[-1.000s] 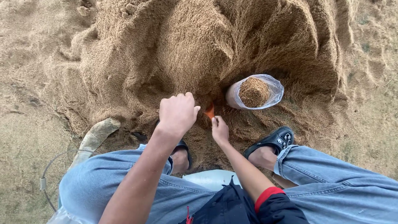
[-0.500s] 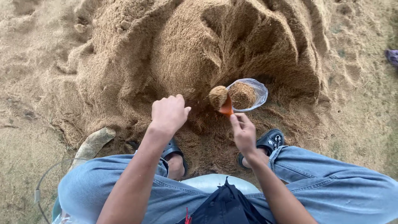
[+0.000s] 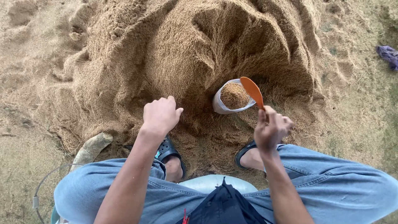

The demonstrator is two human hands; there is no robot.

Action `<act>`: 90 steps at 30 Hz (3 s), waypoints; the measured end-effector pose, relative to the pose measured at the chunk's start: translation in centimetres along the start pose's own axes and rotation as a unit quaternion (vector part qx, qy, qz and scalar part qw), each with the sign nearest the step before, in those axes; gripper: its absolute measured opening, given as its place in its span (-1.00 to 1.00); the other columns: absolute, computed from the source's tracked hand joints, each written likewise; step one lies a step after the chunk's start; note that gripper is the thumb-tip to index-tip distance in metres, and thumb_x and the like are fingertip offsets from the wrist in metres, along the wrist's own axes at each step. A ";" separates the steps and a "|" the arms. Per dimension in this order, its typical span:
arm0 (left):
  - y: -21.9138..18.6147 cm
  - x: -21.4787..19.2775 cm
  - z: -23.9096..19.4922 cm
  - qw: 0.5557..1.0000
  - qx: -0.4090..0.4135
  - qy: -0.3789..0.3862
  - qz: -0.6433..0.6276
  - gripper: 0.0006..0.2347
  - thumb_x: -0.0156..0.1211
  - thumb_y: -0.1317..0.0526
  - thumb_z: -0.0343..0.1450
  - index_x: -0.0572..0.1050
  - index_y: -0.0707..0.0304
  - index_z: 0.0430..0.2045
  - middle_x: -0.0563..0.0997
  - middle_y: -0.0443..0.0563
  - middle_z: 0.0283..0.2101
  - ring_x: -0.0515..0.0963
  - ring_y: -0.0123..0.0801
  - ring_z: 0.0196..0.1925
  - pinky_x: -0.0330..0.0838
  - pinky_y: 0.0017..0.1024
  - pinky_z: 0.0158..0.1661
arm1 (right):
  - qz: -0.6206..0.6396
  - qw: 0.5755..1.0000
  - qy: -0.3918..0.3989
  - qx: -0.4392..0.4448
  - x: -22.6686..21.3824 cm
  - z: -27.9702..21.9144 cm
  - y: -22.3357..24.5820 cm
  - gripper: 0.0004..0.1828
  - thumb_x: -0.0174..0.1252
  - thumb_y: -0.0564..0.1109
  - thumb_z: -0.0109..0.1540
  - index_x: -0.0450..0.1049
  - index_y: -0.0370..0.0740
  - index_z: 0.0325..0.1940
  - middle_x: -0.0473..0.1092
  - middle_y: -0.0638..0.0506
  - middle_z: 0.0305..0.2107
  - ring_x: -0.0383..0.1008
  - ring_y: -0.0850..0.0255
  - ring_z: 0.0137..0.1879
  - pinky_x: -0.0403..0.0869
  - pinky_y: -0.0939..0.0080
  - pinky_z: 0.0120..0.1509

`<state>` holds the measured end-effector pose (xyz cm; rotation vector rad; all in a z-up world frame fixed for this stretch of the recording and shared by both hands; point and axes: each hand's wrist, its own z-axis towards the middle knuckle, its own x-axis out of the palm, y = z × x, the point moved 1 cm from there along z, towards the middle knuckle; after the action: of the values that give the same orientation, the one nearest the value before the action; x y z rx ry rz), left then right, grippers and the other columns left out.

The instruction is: Filling small plastic bags with grain from a large pile using a spoon

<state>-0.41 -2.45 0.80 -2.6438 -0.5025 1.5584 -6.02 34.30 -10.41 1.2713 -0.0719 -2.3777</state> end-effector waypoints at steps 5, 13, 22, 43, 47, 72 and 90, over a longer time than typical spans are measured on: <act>0.0 0.0 0.4 1.000 -0.001 0.005 -0.013 -0.61 0.10 -0.02 0.46 0.52 0.42 -0.13 0.69 0.31 -0.23 0.71 0.17 -0.10 0.54 0.09 -0.08 | 0.186 0.952 0.236 0.057 -0.4 -2.2 10.0 -0.81 0.00 0.00 0.41 0.51 -0.03 -0.09 0.44 -0.13 -0.63 0.52 -0.11 -0.43 0.39 -0.10 -0.12; 0.0 1.8 0.3 1.000 0.004 -0.005 -0.011 -0.64 0.11 0.00 0.46 0.50 0.40 -0.13 0.68 0.25 -0.24 0.71 0.12 -0.13 0.53 0.07 -0.08 | 0.219 0.853 0.427 0.204 11.7 -12.0 8.8 -0.64 -0.22 -0.21 0.37 0.19 -0.26 0.26 0.43 -0.35 -0.42 0.55 -0.31 -0.25 0.44 -0.22 -0.15; -0.5 2.6 0.6 1.000 0.007 -0.020 0.016 -0.64 0.13 -0.03 0.45 0.50 0.34 -0.13 0.67 0.16 -0.26 0.72 0.02 -0.15 0.51 0.02 -0.10 | 0.257 0.773 0.476 0.332 15.2 -15.7 10.4 -0.63 -0.15 -0.06 0.45 0.38 -0.17 0.28 0.51 -0.20 -0.25 0.57 -0.14 -0.03 0.48 -0.18 0.08; -0.1 1.4 0.7 1.000 0.014 -0.003 -0.004 -0.62 0.12 0.01 0.47 0.50 0.45 -0.10 0.68 0.29 -0.20 0.70 0.14 -0.07 0.52 0.07 -0.07 | 0.401 0.811 0.314 0.287 -3.8 2.6 7.9 -0.67 0.01 -0.02 0.45 0.61 -0.17 -0.24 0.30 0.03 -0.73 0.19 0.33 -0.62 0.25 0.35 -0.45; 0.0 1.1 0.3 1.000 0.016 0.001 -0.010 -0.62 0.12 0.02 0.47 0.51 0.46 -0.10 0.68 0.32 -0.19 0.70 0.17 -0.06 0.52 0.08 -0.06 | 0.198 0.930 0.233 0.203 -5.2 4.2 4.2 -0.77 0.13 0.09 0.43 0.64 0.02 -0.06 0.47 -0.05 -0.48 0.40 0.14 -0.41 0.37 0.15 -0.22; -0.7 2.2 0.7 1.000 0.023 -0.012 -0.005 -0.64 0.13 0.00 0.45 0.50 0.38 -0.12 0.67 0.21 -0.24 0.71 0.08 -0.13 0.51 0.08 -0.07 | 0.296 0.797 0.430 0.303 10.4 -12.1 13.6 -0.49 -0.25 -0.28 0.44 0.10 -0.54 0.48 0.20 -0.58 0.25 0.24 -0.38 0.37 0.22 -0.29 0.42; -0.6 1.9 1.2 1.000 0.019 -0.006 -0.005 -0.64 0.13 0.02 0.46 0.48 0.40 -0.10 0.67 0.23 -0.22 0.71 0.09 -0.10 0.49 0.07 -0.08 | 0.375 0.698 0.467 0.393 10.8 -12.1 13.2 -0.64 -0.08 -0.03 0.46 0.59 -0.27 -0.10 0.21 0.21 -0.74 0.10 0.44 -0.64 0.13 0.47 -0.55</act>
<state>-0.71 -1.51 -1.27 -2.6014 -0.4801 1.5655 3.15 19.94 -22.54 2.1137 -1.1259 -0.7736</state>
